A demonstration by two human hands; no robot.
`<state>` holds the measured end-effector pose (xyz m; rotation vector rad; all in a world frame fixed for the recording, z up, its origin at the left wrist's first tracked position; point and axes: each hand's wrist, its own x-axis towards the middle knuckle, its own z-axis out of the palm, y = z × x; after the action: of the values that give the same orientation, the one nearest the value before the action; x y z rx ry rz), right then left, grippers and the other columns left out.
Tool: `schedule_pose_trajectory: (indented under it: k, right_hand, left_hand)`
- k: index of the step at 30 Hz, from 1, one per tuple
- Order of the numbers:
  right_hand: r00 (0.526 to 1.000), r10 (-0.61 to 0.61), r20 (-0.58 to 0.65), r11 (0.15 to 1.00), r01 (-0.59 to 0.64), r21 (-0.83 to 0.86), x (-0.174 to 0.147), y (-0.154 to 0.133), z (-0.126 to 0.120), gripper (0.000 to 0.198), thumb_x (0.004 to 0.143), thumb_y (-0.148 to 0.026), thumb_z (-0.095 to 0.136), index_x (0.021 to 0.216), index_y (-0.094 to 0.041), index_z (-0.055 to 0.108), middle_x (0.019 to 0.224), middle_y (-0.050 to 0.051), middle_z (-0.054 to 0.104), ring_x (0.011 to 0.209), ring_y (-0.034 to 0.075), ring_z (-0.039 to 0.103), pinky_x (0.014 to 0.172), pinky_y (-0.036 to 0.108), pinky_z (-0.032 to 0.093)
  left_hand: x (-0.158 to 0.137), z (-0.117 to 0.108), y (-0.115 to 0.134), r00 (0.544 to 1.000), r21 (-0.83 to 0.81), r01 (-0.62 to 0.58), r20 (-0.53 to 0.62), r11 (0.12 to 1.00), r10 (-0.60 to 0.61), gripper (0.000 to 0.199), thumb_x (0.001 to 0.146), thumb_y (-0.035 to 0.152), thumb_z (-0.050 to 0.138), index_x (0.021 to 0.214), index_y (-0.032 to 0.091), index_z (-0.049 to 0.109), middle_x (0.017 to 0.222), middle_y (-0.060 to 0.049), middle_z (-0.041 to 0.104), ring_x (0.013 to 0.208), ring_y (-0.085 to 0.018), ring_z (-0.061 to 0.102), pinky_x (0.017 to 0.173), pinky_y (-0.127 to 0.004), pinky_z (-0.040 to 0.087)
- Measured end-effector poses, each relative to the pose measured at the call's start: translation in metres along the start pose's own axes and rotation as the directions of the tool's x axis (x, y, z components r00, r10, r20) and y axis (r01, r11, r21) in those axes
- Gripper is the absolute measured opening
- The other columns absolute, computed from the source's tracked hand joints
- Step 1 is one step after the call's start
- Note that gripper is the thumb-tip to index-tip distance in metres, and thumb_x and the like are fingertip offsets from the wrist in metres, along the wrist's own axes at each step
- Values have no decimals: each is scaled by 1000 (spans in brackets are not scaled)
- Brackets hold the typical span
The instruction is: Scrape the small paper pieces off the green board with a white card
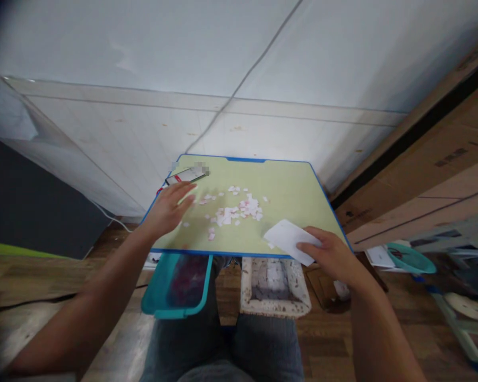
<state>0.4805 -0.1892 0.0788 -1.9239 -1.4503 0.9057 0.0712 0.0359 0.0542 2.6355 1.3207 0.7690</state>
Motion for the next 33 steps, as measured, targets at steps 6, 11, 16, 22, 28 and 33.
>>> schedule_pose_trajectory:
  k: [6,11,16,22,28,33]
  right_hand:
    - [995,-1,101,995,-9,102,84,-32,15,33,77,-34,74,104,-14,75,81,4,76,66,19,66,56,27,52]
    - [952,205,-227,972,-173,157,123,-32,1,43,82,-23,72,123,-9,69,96,13,78,74,21,70,61,29,57]
    - [939,289,-186,957,-281,72,144,-35,-4,36,86,-23,72,114,-1,69,82,17,76,60,18,67,55,29,52]
    - [982,146,115,989,-146,-10,176,-86,65,26,82,-28,80,95,-6,75,68,11,74,52,16,65,45,21,40]
    - [952,-140,271,988,152,-24,174,-123,65,27,89,-33,71,109,-15,71,77,5,76,54,14,65,45,19,44]
    - [1000,-2,-3,993,2,-120,139,-76,-10,23,89,-33,65,102,-14,69,71,5,72,52,14,63,44,21,45]
  left_hand:
    - [-77,6,-22,940,261,309,64,914,-336,78,98,69,39,155,15,44,159,-23,43,149,-42,37,115,-67,33]
    - [-49,24,15,959,82,14,281,997,-37,63,104,63,30,159,35,40,169,-4,31,157,-32,25,124,-59,26]
    - [-48,11,-8,994,45,93,57,995,-95,60,105,55,34,158,30,39,163,-6,41,155,-28,31,126,-52,26]
    - [-98,-9,-11,978,69,208,-25,976,-206,30,94,51,57,109,27,67,113,-9,68,114,-30,60,106,-49,46]
    - [-85,-2,29,983,6,45,176,999,-46,32,100,35,48,127,30,67,127,-6,67,122,-28,56,107,-50,41]
    - [-68,5,17,986,-114,-42,155,993,59,46,105,34,40,149,30,51,150,-6,56,142,-26,44,122,-54,26]
